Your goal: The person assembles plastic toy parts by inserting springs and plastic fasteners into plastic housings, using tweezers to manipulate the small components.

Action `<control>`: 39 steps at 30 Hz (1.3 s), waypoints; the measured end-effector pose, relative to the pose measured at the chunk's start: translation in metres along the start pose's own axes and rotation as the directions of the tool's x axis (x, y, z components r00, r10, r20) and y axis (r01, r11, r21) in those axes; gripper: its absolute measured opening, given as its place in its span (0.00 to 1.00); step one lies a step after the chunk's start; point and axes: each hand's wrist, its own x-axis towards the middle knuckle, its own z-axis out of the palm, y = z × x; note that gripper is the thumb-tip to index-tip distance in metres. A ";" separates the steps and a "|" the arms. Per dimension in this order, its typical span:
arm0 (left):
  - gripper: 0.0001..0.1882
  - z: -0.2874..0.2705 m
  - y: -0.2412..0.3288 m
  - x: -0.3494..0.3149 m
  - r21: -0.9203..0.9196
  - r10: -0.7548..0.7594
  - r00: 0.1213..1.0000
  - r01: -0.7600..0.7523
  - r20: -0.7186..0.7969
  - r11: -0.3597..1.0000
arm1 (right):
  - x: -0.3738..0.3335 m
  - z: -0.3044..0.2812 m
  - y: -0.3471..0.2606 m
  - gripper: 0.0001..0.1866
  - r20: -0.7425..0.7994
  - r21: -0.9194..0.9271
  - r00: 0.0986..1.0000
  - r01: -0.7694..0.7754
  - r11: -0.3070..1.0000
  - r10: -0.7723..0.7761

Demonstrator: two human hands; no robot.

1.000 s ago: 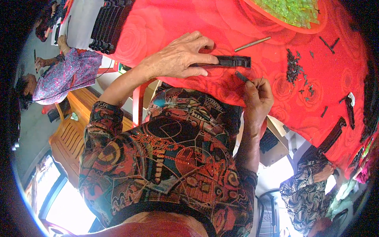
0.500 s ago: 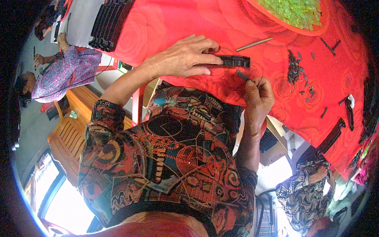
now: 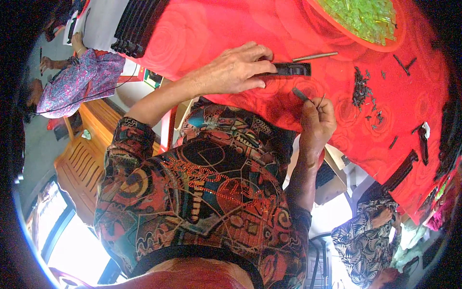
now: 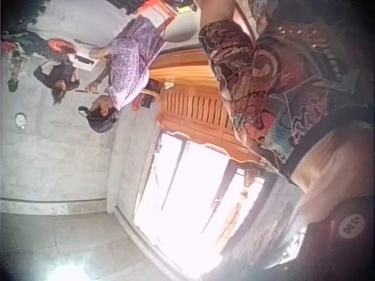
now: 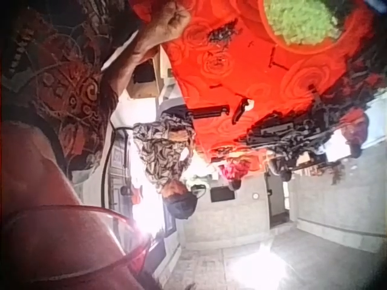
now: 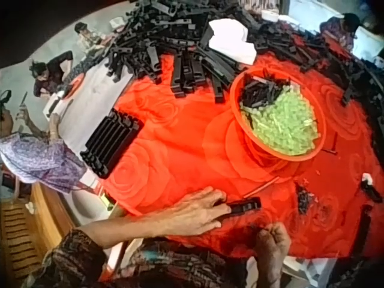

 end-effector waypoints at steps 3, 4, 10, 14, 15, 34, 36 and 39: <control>0.22 -0.005 0.003 -0.002 -0.046 -0.008 1.000 0.009 0.015 0.999 | -0.002 0.001 0.001 0.05 0.007 -0.004 1.000 0.020 1.000 -0.020; 0.25 -0.008 0.005 -0.003 -0.080 -0.025 0.999 0.027 0.030 0.996 | -0.002 0.001 0.001 0.05 0.001 0.000 1.000 0.021 1.000 -0.021; 0.28 -0.009 0.004 -0.010 -0.206 -0.048 0.995 0.029 -0.087 0.978 | -0.003 0.002 0.003 0.03 -0.043 -0.036 0.999 0.022 0.999 -0.023; 0.28 -0.009 0.011 -0.016 -0.279 -0.226 0.969 0.191 -0.101 0.941 | -0.006 0.008 0.002 0.04 -0.095 -0.093 0.995 0.018 0.995 -0.026; 0.27 -0.008 0.013 -0.017 -0.306 -0.298 0.951 0.261 -0.079 0.915 | -0.005 0.008 0.002 0.04 -0.093 -0.098 0.995 0.018 0.995 -0.028; 0.15 0.011 0.017 -0.013 0.024 -0.110 0.991 0.112 -0.075 0.993 | -0.004 0.006 0.003 0.05 -0.069 -0.064 0.996 0.054 0.996 -0.059; 0.15 0.012 0.015 -0.012 0.018 -0.105 0.992 0.106 -0.076 0.994 | -0.004 0.005 0.004 0.05 -0.069 -0.080 0.995 0.072 0.994 -0.078; 0.15 0.012 0.015 -0.010 -0.004 -0.108 0.992 0.108 -0.069 0.994 | -0.005 0.006 0.000 0.04 -0.066 -0.107 0.996 0.060 0.992 -0.068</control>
